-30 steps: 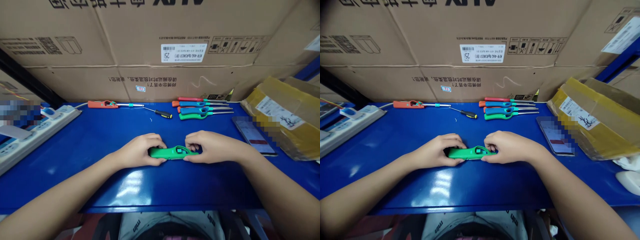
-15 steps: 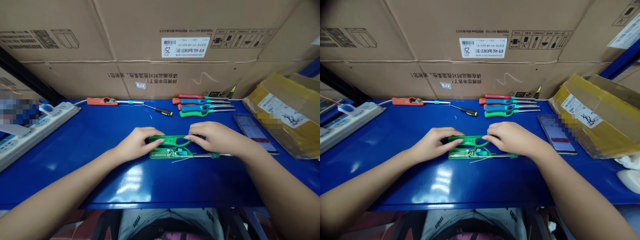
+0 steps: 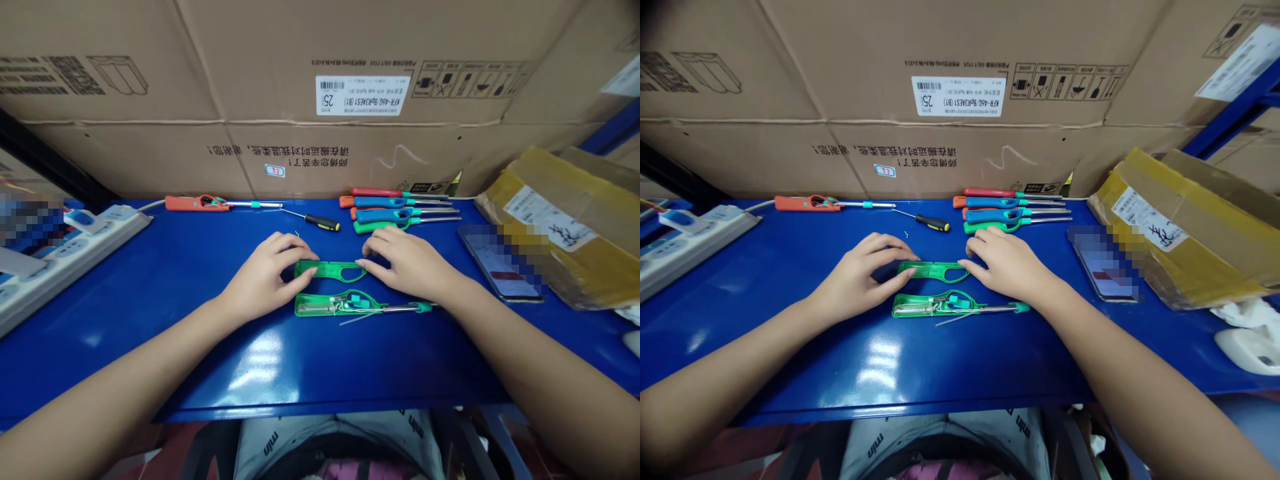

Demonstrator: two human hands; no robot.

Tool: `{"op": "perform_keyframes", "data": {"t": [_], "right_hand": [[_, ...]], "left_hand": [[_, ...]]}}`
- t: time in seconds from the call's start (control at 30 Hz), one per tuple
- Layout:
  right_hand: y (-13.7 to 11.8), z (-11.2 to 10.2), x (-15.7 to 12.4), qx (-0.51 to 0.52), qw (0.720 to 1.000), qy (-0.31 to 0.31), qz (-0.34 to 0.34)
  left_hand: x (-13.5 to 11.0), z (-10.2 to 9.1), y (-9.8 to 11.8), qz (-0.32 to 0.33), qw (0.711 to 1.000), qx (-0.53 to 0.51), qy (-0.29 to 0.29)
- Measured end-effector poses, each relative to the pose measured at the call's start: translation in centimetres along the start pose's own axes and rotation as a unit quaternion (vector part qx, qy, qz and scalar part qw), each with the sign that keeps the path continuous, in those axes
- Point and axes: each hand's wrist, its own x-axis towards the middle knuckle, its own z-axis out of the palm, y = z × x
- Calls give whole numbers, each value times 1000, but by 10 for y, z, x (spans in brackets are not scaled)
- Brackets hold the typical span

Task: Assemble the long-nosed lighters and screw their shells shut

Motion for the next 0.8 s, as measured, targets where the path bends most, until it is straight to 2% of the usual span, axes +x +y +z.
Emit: {"op": "perform_keyframes", "data": {"t": [0.07,0.17,0.27,0.5,0.7,0.8], "right_hand": [[-1,-6,-3,68,997,1,-34],[-7,-13,-7,165,982,-34,-90],[-14,-14,-10,186,972,-75,-121],[-23,-5,-8,161,972,-108,-134],[-21,-12,-9,187,971,-69,-133],[-16,-16,-10,168,978,-38,-120]], "left_hand": [[0,-5,7,29,999,3,-46],[0,-9,14,64,989,21,-128],[-3,-7,15,78,982,40,-165],[-7,2,15,76,982,19,-170],[-7,2,17,70,983,16,-167],[-7,2,17,70,983,19,-167]]}}
